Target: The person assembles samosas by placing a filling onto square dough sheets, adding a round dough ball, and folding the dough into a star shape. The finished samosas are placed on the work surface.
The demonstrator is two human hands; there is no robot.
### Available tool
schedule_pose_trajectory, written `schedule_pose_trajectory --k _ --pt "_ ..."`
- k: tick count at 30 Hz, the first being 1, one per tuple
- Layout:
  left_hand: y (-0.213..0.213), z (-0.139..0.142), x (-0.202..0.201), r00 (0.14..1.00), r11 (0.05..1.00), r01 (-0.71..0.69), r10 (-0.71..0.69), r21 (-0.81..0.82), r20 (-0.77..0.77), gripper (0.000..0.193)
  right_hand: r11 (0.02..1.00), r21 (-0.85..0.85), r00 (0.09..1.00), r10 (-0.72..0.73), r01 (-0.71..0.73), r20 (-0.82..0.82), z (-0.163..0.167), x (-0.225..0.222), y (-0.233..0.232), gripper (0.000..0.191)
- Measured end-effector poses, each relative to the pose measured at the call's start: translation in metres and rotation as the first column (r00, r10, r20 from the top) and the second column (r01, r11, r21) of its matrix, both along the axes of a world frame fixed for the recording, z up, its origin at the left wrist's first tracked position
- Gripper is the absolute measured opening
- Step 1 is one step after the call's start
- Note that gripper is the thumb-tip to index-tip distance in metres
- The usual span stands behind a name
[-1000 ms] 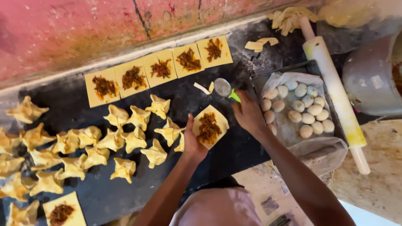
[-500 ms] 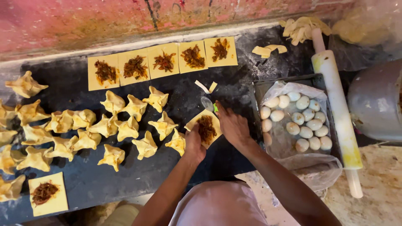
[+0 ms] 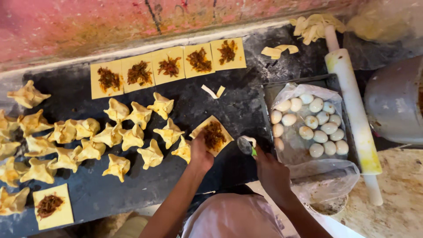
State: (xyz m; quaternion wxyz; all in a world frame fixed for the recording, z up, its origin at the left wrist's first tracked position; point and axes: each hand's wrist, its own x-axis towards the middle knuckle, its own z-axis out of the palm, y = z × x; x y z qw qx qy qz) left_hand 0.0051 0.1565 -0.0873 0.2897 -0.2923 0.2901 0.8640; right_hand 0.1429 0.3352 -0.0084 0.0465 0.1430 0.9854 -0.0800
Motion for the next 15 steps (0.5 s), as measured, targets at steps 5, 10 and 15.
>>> schedule_pose_trajectory --k 5,10,15 --pt "-0.028 0.058 0.017 0.992 0.976 -0.015 0.043 0.218 -0.122 0.047 0.996 -0.057 0.919 0.043 -0.071 -0.393 0.039 -0.005 -0.001 0.059" --pt "-0.028 0.106 0.018 0.976 0.872 0.032 0.077 0.488 -0.202 0.084 0.89 -0.239 0.75 0.154 -0.388 -0.643 0.079 -0.036 -0.036 0.06" --pt "-0.017 0.111 0.02 0.955 0.52 0.176 0.117 0.836 -0.274 0.092 0.843 -0.156 0.714 0.32 -0.514 -0.622 0.089 -0.07 -0.054 0.059"
